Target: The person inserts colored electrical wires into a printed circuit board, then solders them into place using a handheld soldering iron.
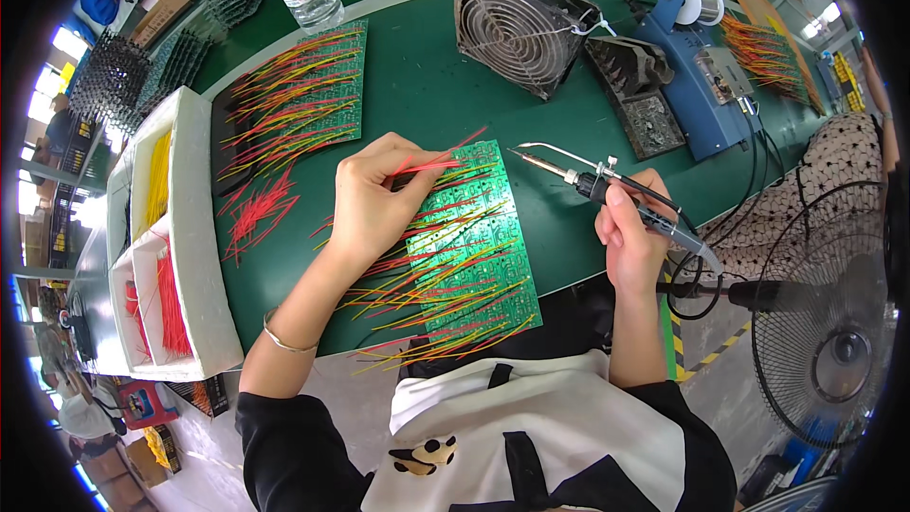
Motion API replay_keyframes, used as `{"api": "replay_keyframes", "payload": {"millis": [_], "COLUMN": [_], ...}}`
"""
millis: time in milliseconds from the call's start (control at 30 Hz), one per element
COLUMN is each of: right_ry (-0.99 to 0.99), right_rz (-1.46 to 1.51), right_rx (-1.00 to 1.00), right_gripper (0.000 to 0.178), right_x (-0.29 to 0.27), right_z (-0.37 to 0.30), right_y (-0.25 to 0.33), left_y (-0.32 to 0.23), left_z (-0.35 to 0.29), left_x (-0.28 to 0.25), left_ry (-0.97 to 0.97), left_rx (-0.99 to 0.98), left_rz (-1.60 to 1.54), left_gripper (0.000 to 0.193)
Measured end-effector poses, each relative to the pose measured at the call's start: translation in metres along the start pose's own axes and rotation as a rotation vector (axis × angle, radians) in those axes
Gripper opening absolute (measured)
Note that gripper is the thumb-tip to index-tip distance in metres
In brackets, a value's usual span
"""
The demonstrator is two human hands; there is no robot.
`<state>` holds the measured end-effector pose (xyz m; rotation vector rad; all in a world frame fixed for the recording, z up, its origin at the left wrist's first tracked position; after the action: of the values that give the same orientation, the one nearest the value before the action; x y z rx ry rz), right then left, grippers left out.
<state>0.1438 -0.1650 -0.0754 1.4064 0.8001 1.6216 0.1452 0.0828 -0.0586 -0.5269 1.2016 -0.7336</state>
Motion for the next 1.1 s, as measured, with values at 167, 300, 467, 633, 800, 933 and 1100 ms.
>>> {"api": "replay_keyframes", "payload": {"millis": [167, 300, 467, 633, 800, 933, 1100], "right_ry": [-0.033, -0.011, 0.016, 0.009, 0.002, 0.013, 0.015], "right_rz": [-0.039, -0.078, 0.038, 0.018, 0.001, -0.002, 0.018], "right_rx": [-0.055, -0.044, -0.021, -0.027, -0.021, -0.034, -0.037], "right_gripper": [0.009, 0.01, 0.015, 0.016, 0.015, 0.016, 0.016], "right_x": [0.0065, 0.0036, 0.0022, 0.0018, 0.0016, 0.0019, 0.0019], "right_z": [-0.0008, -0.0002, 0.0005, -0.0004, -0.0001, -0.0001, -0.0003], "right_y": [0.002, 0.0011, 0.0007, 0.0012, 0.0011, 0.0015, 0.0021], "left_y": [-0.0027, -0.0039, 0.0006, -0.0025, -0.0021, -0.0002, 0.0], "left_z": [-0.0012, -0.0003, -0.0002, -0.0008, -0.0031, -0.0026, -0.001], "left_x": [-0.0017, -0.0019, -0.0012, -0.0015, 0.0005, 0.0028, 0.0002], "left_ry": [-0.003, -0.045, -0.053, -0.06, -0.032, -0.034, -0.042], "left_rx": [0.0, 0.069, 0.13, 0.161, 0.171, 0.188, 0.136], "left_rz": [-0.011, 0.019, -0.012, 0.066, 0.147, 0.127, 0.101], "left_gripper": [0.016, 0.019, 0.022, 0.024, 0.025, 0.026, 0.027]}}
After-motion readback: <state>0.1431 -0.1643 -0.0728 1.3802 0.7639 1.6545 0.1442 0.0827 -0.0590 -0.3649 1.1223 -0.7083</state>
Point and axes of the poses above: each hand's wrist, its own z-axis towards the middle knuckle, its own x-axis out of the palm, y = z × x, the point moved 2 cm from there along z, towards the middle knuckle, and after that the axes turned 10 degrees about z, right-handed, at the moved point
